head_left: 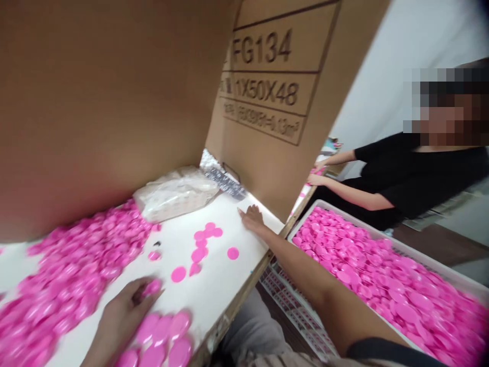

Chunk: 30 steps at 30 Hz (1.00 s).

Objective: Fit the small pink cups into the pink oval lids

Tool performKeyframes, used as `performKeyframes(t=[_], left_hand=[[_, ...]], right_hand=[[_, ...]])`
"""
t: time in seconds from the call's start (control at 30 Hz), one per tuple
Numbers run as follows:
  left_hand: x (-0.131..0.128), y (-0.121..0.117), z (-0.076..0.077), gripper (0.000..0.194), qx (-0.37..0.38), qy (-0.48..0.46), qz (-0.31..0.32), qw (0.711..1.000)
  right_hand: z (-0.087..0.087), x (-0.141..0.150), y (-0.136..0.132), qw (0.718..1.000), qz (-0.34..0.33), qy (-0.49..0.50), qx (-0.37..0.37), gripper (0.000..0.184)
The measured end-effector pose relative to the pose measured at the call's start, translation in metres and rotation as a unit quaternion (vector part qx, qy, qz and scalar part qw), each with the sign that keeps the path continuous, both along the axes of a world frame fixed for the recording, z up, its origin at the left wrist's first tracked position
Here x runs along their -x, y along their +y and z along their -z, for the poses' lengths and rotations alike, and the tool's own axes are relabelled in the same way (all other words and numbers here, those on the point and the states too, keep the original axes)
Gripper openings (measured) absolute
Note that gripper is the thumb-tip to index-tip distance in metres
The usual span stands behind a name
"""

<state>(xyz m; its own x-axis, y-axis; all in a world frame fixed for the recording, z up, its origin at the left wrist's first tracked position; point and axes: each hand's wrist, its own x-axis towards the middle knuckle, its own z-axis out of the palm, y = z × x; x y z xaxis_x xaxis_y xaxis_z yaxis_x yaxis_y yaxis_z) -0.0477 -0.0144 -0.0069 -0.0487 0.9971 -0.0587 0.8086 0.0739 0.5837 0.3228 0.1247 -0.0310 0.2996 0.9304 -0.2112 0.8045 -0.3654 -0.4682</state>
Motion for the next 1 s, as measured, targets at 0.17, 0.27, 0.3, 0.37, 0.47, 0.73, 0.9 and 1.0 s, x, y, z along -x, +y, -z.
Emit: performKeyframes(t=[0.17,0.27,0.3,0.37,0.47,0.73,0.9,1.0], left_hand=[[-0.012,-0.004,-0.017,0.040,-0.001,-0.013,-0.007,1.000],[-0.012,-0.003,-0.019,0.030,-0.021,-0.012,-0.021,0.999],[-0.010,-0.003,-0.019,0.028,-0.025,-0.013,-0.027,0.999],[-0.006,-0.003,-0.019,0.024,-0.023,-0.013,-0.039,0.999],[0.003,-0.004,-0.019,0.023,-0.015,-0.017,-0.051,0.998],[0.022,-0.011,-0.015,0.025,-0.017,-0.046,-0.080,0.996],[0.028,-0.006,-0.006,0.028,-0.022,-0.102,-0.079,0.991],[0.030,-0.005,-0.003,0.028,-0.020,-0.117,-0.084,0.989]], right_hand=[[-0.017,0.038,-0.059,0.964,-0.241,0.026,-0.109,0.024],[-0.025,0.067,-0.080,0.929,-0.322,0.085,-0.160,0.013],[-0.028,0.081,-0.081,0.915,-0.344,0.112,-0.176,0.013],[-0.034,0.113,-0.075,0.881,-0.391,0.159,-0.214,0.017],[-0.039,0.168,-0.055,0.865,-0.415,0.158,-0.236,0.013],[-0.024,0.247,-0.037,0.886,-0.410,0.126,-0.178,0.021],[-0.025,0.243,-0.063,0.789,-0.544,0.116,-0.262,0.016],[-0.024,0.241,-0.072,0.753,-0.601,0.046,-0.263,0.024]])
